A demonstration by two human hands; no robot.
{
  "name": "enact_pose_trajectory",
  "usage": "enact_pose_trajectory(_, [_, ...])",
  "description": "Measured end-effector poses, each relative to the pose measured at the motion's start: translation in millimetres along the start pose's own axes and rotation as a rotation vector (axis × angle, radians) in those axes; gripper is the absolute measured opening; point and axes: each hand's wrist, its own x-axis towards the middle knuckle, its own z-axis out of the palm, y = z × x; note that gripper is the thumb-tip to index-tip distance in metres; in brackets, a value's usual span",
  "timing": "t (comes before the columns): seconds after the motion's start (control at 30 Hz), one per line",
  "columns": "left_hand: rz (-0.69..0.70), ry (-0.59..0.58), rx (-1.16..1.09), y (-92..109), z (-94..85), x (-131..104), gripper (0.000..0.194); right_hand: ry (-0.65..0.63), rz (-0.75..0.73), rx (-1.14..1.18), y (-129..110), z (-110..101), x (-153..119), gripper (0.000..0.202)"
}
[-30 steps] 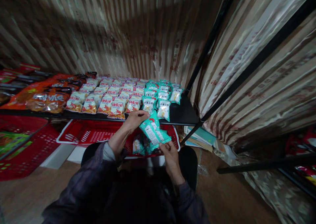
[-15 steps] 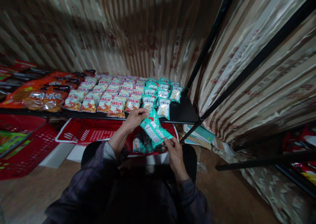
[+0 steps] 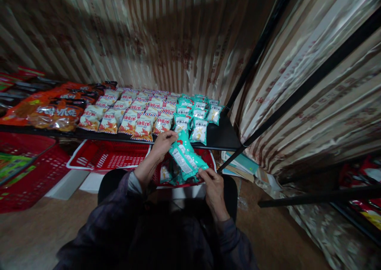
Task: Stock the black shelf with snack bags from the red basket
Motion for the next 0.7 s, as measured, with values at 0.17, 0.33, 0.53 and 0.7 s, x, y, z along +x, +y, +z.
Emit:
enact_pose_trajectory(0.17, [0.017,-0.116,-0.008,1.7,-5.6,-2.1,0.030,0.043,-0.068,-0.094,-4.0,-2.7,-0.1,0.033])
enact_pose_trajectory(0.33, [0.036,-0.110,-0.012,5.5,-9.3,-1.8,0.041,0.048,-0.128,-0.146,-7.5,-2.5,2.2,0.032])
enact_pose_trajectory(0.53, [0.056,-0.026,-0.046,2.0,-7.1,0.4,0.031,-0.007,-0.182,-0.202,-4.9,0.9,3.1,0.030])
enact_pose_trajectory(0.7, [0.073,0.023,-0.103,-3.4,-1.1,3.3,0.025,0.009,-0.253,-0.236,-13.3,1.7,5.8,0.022])
